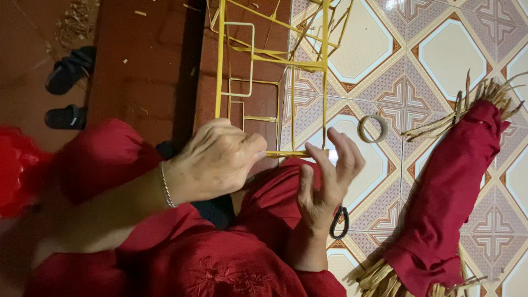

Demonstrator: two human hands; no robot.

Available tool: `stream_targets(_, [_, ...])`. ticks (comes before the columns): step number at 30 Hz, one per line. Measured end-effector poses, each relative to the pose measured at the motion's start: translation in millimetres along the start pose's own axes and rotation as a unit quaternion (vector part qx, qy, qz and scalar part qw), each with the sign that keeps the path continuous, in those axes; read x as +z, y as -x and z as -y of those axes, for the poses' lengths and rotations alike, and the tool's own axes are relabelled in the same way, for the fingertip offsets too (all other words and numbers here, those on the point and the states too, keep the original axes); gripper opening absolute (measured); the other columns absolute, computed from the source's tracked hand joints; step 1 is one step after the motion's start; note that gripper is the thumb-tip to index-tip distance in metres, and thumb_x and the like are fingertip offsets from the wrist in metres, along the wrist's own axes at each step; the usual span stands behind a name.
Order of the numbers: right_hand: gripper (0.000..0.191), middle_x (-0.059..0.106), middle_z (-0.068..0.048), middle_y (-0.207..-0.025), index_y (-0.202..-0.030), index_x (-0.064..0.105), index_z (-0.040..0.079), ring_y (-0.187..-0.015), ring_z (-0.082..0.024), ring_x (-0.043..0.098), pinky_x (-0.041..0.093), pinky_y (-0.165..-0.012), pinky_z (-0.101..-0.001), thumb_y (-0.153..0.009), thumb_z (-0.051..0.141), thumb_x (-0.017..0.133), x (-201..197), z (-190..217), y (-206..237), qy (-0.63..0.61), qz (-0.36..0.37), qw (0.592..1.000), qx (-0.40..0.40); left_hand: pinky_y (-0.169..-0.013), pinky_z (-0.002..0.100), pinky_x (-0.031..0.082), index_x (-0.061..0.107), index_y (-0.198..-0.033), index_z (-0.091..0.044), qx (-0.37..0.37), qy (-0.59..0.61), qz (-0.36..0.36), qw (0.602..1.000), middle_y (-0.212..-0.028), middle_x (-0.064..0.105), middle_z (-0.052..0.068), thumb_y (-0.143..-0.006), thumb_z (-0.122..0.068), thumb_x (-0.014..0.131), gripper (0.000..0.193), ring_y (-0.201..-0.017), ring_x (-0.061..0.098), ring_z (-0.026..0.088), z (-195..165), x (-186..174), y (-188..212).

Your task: The person sits on the floor and assembles a rectangular bamboo frame by hand, inserting and adjusting thin bamboo strips into a pre-formed structure. They repeatedly align and press the strips into place, occasionally rotating the frame to access different sides.

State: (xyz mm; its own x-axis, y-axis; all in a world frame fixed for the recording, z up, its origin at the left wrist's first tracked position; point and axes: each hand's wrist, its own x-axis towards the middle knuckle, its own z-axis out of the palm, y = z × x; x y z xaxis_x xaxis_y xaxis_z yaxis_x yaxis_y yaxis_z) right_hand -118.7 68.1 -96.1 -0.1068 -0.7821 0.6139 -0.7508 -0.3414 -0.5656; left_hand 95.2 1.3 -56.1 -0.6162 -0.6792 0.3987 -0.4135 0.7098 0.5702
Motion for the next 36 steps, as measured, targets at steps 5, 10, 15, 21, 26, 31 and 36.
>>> stream_targets(5, [0.015, 0.054, -0.016, -0.146, -0.093, 0.068, 0.005, -0.142, -0.036, 0.044, 0.034, -0.123, -0.0496, -0.101, 0.019, 0.069, -5, -2, -15, 0.0, 0.048, 0.998, -0.032, -0.061, 0.041, 0.041, 0.057, -0.076, -0.008, 0.005, -0.034, 0.029, 0.999, -0.056, 0.055, 0.007, -0.09, -0.013, 0.066, 0.017, -0.055, 0.058, 0.027, -7, -6, 1])
stream_targets(10, [0.012, 0.053, -0.017, -0.146, -0.086, 0.064, 0.003, -0.143, -0.035, 0.047, 0.039, -0.119, -0.0465, -0.092, 0.009, 0.073, -3, -8, -25, -0.077, 0.072, 0.994, -0.013, -0.065, 0.041, 0.042, 0.058, -0.071, -0.009, 0.022, -0.065, 0.006, 0.998, -0.056, 0.053, 0.007, -0.091, -0.015, 0.066, 0.023, -0.058, 0.057, 0.025, -5, -8, 4])
stream_targets(15, [0.011, 0.051, -0.02, -0.146, -0.091, 0.067, 0.002, -0.14, -0.033, 0.052, 0.05, -0.105, -0.0406, -0.089, 0.008, 0.077, 2, -7, -26, -0.177, 0.054, 0.982, 0.035, -0.063, 0.041, 0.04, 0.062, -0.076, -0.008, 0.048, -0.008, -0.029, 0.998, -0.06, 0.055, 0.009, -0.088, -0.024, 0.074, 0.023, -0.061, 0.058, 0.027, -4, -17, 8])
stream_targets(21, [0.039, 0.068, -0.018, -0.114, -0.134, 0.055, -0.003, -0.102, -0.025, 0.068, 0.059, -0.085, -0.032, -0.097, 0.004, 0.065, 10, -6, -12, -0.346, 0.021, 0.915, 0.209, -0.067, 0.044, 0.044, 0.067, -0.087, -0.01, -0.002, -0.026, -0.005, 1.0, -0.061, 0.057, 0.01, -0.088, -0.017, 0.074, 0.01, -0.062, 0.059, 0.029, 0, -17, 4])
stream_targets(26, [0.04, 0.068, -0.019, -0.093, -0.143, 0.045, -0.008, -0.072, -0.025, 0.068, 0.058, -0.07, -0.0351, -0.105, 0.006, 0.052, 33, 2, -6, -0.439, -0.037, 0.873, 0.21, -0.068, 0.041, 0.044, 0.067, -0.089, -0.01, 0.052, 0.023, -0.018, 0.998, -0.066, 0.058, 0.008, -0.089, -0.016, 0.072, 0.007, -0.065, 0.06, 0.026, 14, -18, 6])
stream_targets(31, [0.057, 0.071, -0.01, -0.095, -0.15, 0.036, -0.001, -0.084, -0.018, 0.072, 0.053, -0.094, -0.0307, -0.112, 0.042, 0.036, 32, 8, -3, -0.35, -0.012, 0.925, 0.146, -0.06, 0.036, 0.038, 0.072, -0.076, -0.013, 0.106, 0.005, -0.001, 0.994, -0.055, 0.055, 0.0, -0.09, -0.02, 0.074, 0.016, -0.051, 0.048, 0.016, 41, -33, 11])
stream_targets(36, [0.061, 0.074, -0.012, -0.098, -0.146, 0.047, 0.0, -0.095, -0.02, 0.072, 0.044, -0.11, -0.0332, -0.115, 0.05, 0.033, 34, -25, -11, -0.31, -0.035, 0.936, 0.165, -0.05, 0.03, 0.032, 0.063, -0.052, -0.016, 0.124, -0.04, -0.014, 0.991, -0.042, 0.045, -0.004, -0.086, -0.026, 0.08, 0.039, -0.042, 0.037, 0.012, 71, -61, 16])
